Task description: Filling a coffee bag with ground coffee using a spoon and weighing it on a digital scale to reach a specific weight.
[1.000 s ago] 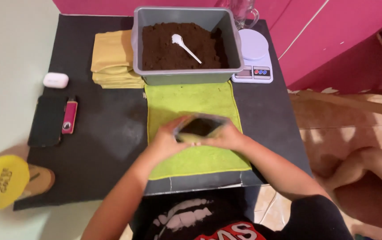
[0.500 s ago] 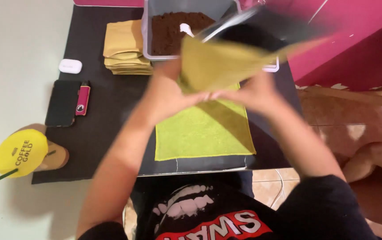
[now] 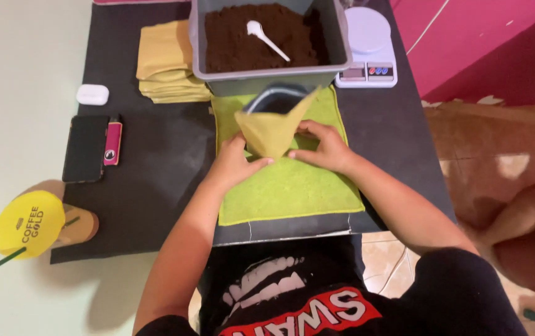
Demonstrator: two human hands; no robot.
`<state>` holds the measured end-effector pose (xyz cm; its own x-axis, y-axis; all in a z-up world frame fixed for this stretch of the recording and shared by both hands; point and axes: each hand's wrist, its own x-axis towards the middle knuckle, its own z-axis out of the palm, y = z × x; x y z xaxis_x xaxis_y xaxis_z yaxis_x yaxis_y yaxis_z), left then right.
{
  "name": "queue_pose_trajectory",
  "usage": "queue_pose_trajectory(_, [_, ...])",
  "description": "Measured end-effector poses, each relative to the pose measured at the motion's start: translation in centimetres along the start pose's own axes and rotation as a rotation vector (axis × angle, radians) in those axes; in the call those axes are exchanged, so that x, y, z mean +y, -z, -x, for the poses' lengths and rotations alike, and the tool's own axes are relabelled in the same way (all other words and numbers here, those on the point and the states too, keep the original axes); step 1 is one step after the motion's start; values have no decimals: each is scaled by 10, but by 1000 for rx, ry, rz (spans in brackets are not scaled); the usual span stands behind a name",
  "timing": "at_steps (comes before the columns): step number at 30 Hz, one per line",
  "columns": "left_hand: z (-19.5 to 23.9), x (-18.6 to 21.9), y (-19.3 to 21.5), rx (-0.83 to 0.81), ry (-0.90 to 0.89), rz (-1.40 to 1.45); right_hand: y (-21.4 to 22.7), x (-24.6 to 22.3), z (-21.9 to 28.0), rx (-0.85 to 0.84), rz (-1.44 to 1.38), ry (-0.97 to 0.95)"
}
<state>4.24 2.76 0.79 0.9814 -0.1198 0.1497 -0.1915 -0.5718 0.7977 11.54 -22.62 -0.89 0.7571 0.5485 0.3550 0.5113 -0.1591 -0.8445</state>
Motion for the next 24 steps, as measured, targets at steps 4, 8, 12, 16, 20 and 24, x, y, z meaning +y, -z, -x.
queue_pose_trajectory(4, [11, 2, 1, -67, -13, 37, 7, -14, 1, -39, 20, 117])
queue_pose_trajectory(8, [13, 2, 7, -1, -148, 135, 8, -20, 2, -77, -47, 229])
queue_pose_trajectory(12, [10, -5, 13, 142, -271, 226, 14, -22, 0, -109, -74, 242])
queue_pose_trajectory(16, [9, -30, 17, 156, -323, 219, 12, -25, 1, -52, -70, 203])
queue_pose_trajectory(20, [9, -28, 20, 159, -363, 180, 12, -26, 5, -38, -60, 218])
queue_pose_trajectory(24, [8, -22, 23, 218, -342, 205, 23, -26, -1, -24, -19, 267])
